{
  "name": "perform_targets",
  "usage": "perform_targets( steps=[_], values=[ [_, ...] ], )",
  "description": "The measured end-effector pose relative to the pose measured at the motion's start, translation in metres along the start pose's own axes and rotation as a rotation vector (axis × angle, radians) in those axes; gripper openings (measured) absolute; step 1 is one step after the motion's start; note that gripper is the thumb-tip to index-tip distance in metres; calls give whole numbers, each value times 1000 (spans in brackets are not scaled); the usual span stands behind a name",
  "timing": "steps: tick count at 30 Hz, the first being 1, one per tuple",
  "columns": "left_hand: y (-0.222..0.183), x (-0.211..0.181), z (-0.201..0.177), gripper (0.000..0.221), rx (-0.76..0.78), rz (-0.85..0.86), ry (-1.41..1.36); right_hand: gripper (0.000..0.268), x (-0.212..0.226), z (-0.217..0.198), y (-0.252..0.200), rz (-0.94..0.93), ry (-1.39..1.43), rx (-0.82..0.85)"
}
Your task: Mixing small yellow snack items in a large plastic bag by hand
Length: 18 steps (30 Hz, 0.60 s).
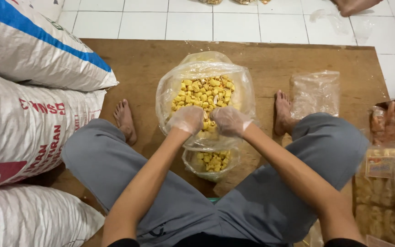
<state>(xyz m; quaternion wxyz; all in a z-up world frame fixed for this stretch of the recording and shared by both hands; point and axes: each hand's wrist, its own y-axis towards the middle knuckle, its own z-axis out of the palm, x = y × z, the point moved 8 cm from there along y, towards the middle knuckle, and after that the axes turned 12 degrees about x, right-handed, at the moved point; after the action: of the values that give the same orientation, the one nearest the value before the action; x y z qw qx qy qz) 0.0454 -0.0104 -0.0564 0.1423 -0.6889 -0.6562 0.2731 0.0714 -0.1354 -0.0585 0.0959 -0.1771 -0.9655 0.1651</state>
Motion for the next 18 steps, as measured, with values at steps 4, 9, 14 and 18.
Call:
perform_targets(
  steps=[4,9,14,18],
  values=[
    [43,12,32,29,9,-68,-26,37,-1,0,26,102,416,171],
    [153,63,137,34,159,-377,-339,28,-22,79,71,-73,419,-49],
    [69,32,57,33,91,-316,-206,38,-21,77,74,15,365,47],
    [23,8,13,33,27,-43,-65,28,-19,48,67,80,494,7]
  ],
)
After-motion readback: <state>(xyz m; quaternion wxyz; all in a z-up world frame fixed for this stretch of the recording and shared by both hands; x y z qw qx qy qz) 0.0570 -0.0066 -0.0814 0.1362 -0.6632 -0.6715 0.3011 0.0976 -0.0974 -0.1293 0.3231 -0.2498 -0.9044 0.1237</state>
